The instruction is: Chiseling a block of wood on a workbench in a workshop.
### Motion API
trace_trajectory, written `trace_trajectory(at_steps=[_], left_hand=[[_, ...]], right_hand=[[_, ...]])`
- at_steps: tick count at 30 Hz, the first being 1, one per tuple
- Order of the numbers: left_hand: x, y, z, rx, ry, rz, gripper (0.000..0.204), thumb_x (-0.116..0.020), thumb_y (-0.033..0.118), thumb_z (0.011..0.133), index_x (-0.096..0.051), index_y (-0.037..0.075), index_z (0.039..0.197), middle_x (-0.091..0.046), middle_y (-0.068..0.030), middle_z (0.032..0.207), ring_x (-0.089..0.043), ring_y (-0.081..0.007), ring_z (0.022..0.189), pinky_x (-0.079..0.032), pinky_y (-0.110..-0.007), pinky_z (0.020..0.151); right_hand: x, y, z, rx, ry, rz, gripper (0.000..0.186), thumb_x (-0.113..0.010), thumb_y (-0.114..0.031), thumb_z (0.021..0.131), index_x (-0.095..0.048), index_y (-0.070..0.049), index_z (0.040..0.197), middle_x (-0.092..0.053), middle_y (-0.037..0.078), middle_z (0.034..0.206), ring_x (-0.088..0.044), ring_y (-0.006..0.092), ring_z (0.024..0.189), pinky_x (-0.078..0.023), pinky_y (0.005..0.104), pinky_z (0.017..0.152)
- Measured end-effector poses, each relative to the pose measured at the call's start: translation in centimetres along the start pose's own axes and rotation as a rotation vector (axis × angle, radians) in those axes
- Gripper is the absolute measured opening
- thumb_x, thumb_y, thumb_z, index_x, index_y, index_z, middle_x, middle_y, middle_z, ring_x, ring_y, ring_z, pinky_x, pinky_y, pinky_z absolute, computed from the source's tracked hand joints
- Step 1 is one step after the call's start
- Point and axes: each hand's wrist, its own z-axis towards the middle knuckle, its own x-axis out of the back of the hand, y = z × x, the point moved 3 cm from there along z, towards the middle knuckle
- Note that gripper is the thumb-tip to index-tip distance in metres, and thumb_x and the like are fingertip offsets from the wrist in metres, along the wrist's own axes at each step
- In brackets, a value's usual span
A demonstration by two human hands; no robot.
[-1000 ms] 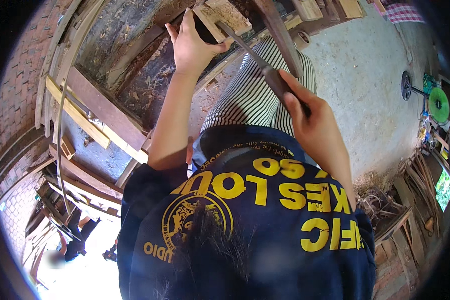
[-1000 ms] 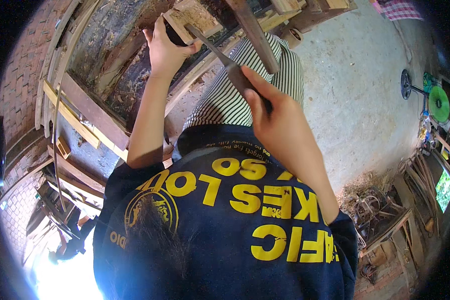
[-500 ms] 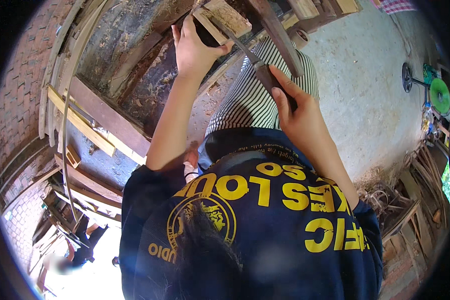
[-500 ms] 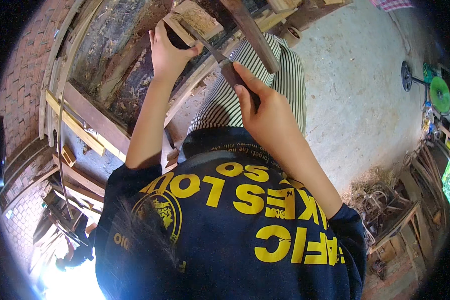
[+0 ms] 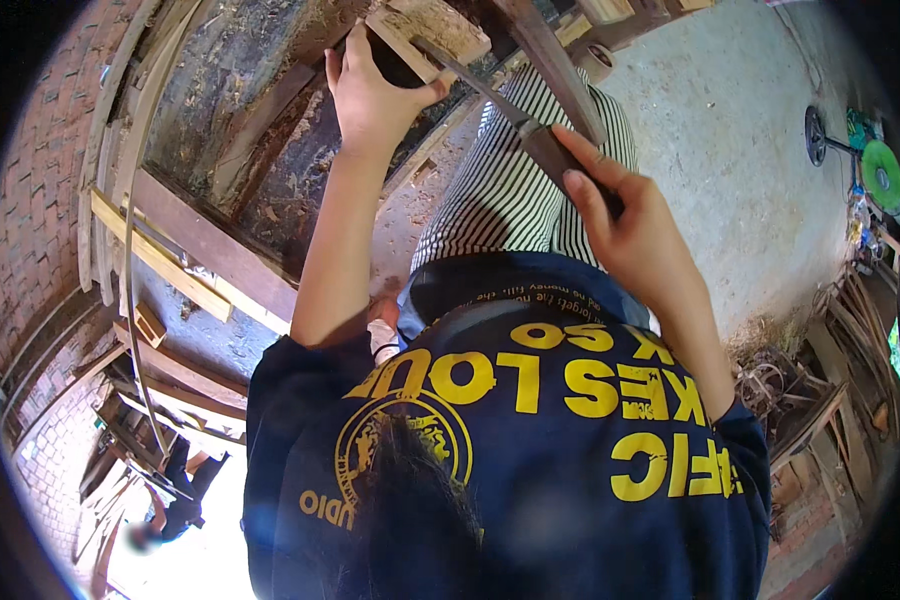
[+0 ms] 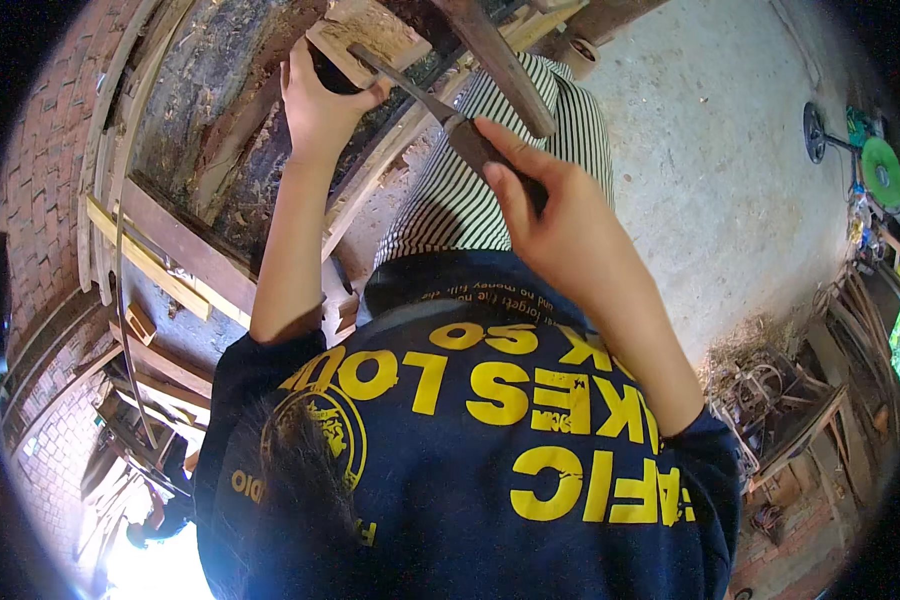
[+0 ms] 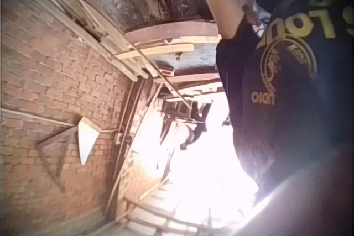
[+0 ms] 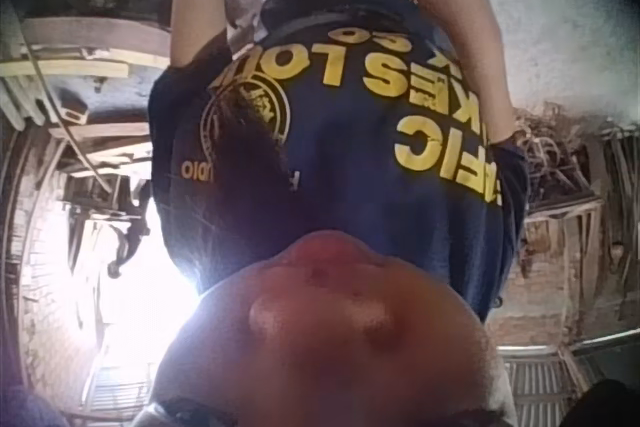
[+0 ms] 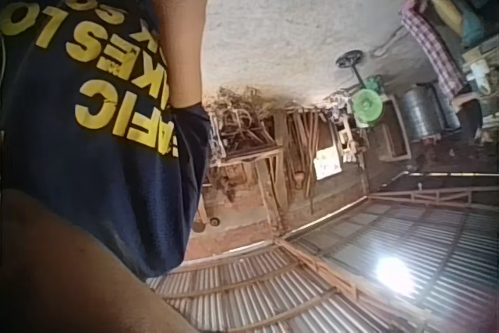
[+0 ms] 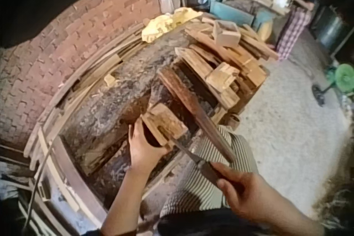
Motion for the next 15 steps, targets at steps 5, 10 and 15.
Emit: trace_trajectory(at_steps=[5, 10, 15], left_hand=[[-0.4, 0.1, -0.1, -0.001, 0.057, -0.075, 0.103, -0.092, 0.034, 0.049, -0.041, 0.000, 0.131, -0.057, -0.0179, 0.120, -0.051, -0.0380, 0.117, -0.040, -0.047, 0.102], [-0.1, 0.1, -0.2, 0.110, 0.036, 0.012, 0.104, -0.090, 0.035, 0.051, -0.037, 0.003, 0.135, -0.055, -0.0180, 0.125, -0.049, -0.0380, 0.119, -0.041, -0.046, 0.101], [-0.2, 0.3, 0.1, 0.080, 0.046, 0.011, 0.105, -0.088, 0.040, 0.053, -0.036, 0.004, 0.136, -0.055, -0.0184, 0.126, -0.050, -0.0367, 0.120, -0.043, -0.045, 0.100]], right_hand=[[-1.1, 0.0, 0.2, -0.141, -0.014, -0.172, 0.034, -0.058, -0.018, 0.094, -0.060, -0.014, 0.127, -0.064, 0.028, 0.091, -0.067, 0.0384, 0.081, -0.052, 0.0392, 0.067], [-0.1, -0.4, 0.0, -0.084, -0.029, -0.055, 0.035, -0.057, -0.016, 0.095, -0.059, -0.011, 0.129, -0.065, 0.025, 0.085, -0.060, 0.0222, 0.058, -0.049, 0.0326, 0.060], [1.8, -0.9, -2.0, -0.153, -0.011, -0.068, 0.036, -0.053, -0.015, 0.098, -0.055, -0.008, 0.133, -0.066, 0.012, 0.087, -0.050, 0.0098, 0.065, -0.046, 0.0256, 0.063]])
